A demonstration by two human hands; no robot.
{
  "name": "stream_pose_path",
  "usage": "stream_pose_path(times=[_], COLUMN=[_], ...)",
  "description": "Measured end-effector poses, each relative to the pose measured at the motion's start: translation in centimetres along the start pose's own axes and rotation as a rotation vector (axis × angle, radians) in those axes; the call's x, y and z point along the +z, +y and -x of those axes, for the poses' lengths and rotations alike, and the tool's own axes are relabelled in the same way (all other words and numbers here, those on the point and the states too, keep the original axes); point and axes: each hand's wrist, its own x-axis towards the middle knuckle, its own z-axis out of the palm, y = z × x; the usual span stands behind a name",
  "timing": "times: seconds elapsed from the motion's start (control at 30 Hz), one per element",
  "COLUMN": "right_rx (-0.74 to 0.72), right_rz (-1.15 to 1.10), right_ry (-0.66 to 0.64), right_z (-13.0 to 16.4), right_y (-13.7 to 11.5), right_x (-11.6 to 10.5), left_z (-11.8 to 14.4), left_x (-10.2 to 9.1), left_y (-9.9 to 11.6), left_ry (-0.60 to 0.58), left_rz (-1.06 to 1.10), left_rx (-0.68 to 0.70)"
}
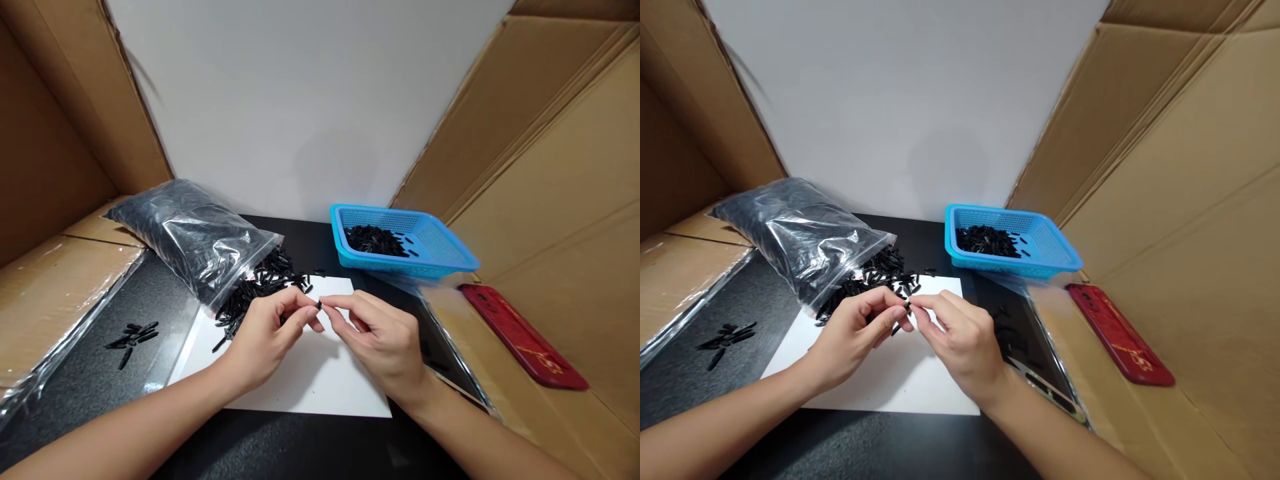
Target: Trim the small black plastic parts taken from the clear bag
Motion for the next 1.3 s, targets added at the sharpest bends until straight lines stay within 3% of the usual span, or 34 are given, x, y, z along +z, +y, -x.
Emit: stream_pose_path(times=[0.27, 0.4, 0.57, 0.73, 0.83, 1.17, 1.3], right_rx=[0.043, -0.009, -0.091, 0.069, 0.085, 0.071, -0.024], right_rz=[-0.005, 0.048, 0.121, 0.067, -0.017, -0.054, -0.041], right_ry=[-0.003, -0.009, 0.004, 0.104, 0.101, 0.013, -0.010], right_z=[0.02, 0.03, 0.00, -0.34, -0.29, 0.22, 0.08], right_y=[-0.57, -0.68, -0.04, -0.09, -0.49, -0.38, -0.23], right_x=[0.06, 0.14, -0.02, -0.62, -0.72, 0.00, -0.16], left_z=[0.37, 0.49, 0.17, -0.19, -0.26, -0.37, -0.31], left_x=[0.24, 0.35, 0.62, 0.83, 0.79, 0.75, 0.72], left_y=[0.18, 0.43, 0.64, 0.48, 0.28, 0.25, 0.19], left_ry=[0.035, 0.031, -0.034, -0.056, -0.035, -0.040, -0.037], left_rz=[-0.118, -0.094, 0.123, 0.388, 0.495, 0.559, 0.548], left_rx=[0.066, 0.039, -0.069, -0.177, -0.193, -0.207, -0.205])
